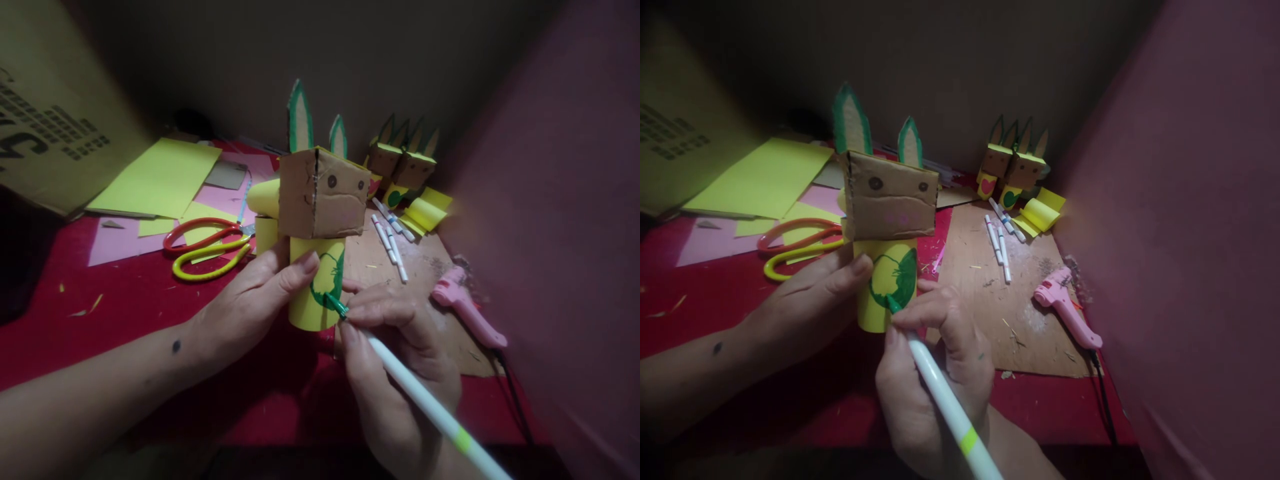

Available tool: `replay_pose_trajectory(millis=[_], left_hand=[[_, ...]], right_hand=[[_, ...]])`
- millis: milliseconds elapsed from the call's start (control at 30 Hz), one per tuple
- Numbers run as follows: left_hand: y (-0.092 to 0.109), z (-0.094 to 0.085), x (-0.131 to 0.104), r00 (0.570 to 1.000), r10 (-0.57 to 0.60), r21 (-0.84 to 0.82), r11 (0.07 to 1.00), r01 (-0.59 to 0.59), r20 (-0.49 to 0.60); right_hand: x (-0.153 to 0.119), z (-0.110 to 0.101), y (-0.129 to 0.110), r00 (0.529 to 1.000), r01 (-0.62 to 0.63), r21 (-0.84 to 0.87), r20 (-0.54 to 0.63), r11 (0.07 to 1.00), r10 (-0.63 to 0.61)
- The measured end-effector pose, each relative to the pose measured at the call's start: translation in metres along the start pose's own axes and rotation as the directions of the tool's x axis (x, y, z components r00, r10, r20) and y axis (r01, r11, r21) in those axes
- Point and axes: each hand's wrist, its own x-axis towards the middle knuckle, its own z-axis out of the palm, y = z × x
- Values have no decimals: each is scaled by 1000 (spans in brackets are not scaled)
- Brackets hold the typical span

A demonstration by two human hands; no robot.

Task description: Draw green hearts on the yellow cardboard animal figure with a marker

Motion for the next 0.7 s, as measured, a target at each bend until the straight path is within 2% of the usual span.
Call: replay_pose_trajectory(millis=[167, 367, 700], left_hand=[[-1, -1, 0, 999, -22, 30, 999, 22, -24], [-2, -2, 0, 1000, 7, 4, 1000, -7, -6], [-2, -4, -2, 1000, -12, -2, 1000, 12, 0]], right_hand=[[0, 2, -1, 999, 33, 1, -5, 999, -33], [0, 3, -2, 1000, 21, 11, -7, 1000, -21], [0, 3, -2, 1000, 14, 4, -9, 1000, -13]])
